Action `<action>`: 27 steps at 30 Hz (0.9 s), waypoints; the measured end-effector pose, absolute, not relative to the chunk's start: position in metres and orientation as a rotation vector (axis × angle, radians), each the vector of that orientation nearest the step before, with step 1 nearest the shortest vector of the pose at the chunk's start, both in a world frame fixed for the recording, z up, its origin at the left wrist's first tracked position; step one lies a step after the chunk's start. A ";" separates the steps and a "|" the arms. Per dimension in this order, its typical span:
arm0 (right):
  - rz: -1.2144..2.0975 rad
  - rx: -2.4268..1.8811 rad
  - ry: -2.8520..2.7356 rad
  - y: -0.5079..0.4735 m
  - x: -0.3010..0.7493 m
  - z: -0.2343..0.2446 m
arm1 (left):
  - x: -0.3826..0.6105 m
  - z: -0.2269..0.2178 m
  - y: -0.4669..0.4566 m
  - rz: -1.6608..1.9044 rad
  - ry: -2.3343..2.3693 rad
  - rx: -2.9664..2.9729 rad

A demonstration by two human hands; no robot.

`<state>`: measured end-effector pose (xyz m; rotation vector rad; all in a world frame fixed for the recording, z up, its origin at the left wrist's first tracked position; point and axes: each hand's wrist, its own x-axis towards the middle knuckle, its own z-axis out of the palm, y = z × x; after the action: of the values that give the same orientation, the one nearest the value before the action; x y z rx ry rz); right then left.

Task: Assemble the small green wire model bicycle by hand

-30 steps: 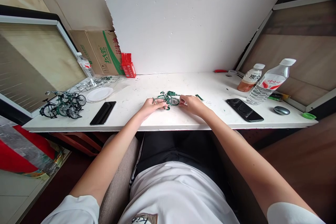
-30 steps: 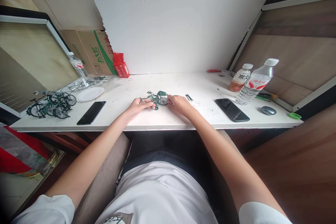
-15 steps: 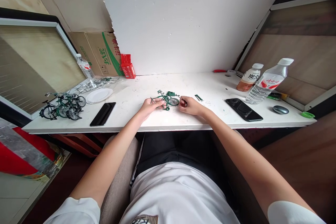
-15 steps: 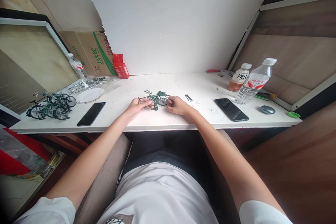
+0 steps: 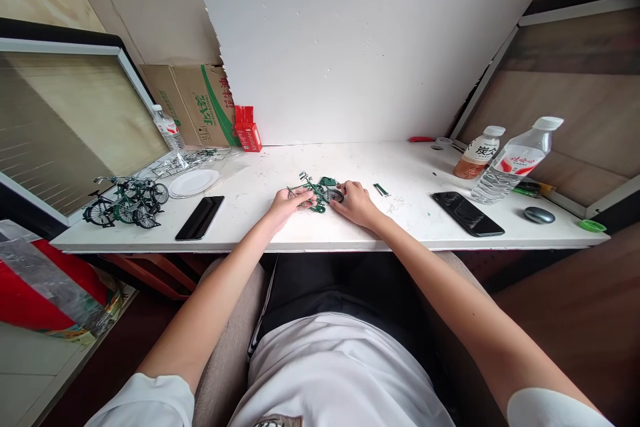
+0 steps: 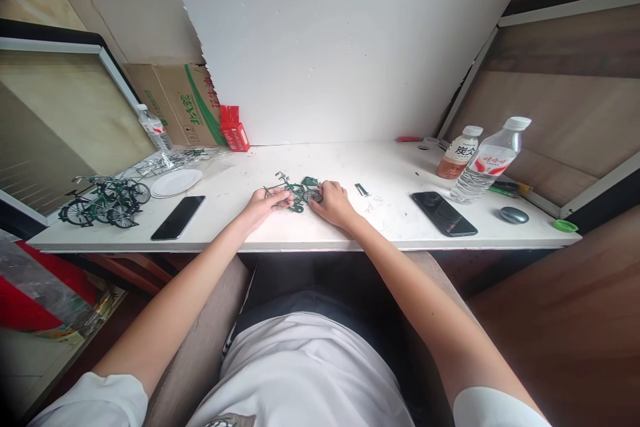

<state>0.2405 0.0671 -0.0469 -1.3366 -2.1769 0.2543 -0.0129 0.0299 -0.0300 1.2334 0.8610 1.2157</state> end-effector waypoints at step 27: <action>0.435 -1.215 -1.996 0.077 0.244 -0.051 | -0.011 -0.037 0.034 1.212 0.887 1.275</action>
<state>0.2440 0.0770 -0.0508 -1.2153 -1.9965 0.4351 -0.0106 0.0342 -0.0369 1.2751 0.8869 1.2124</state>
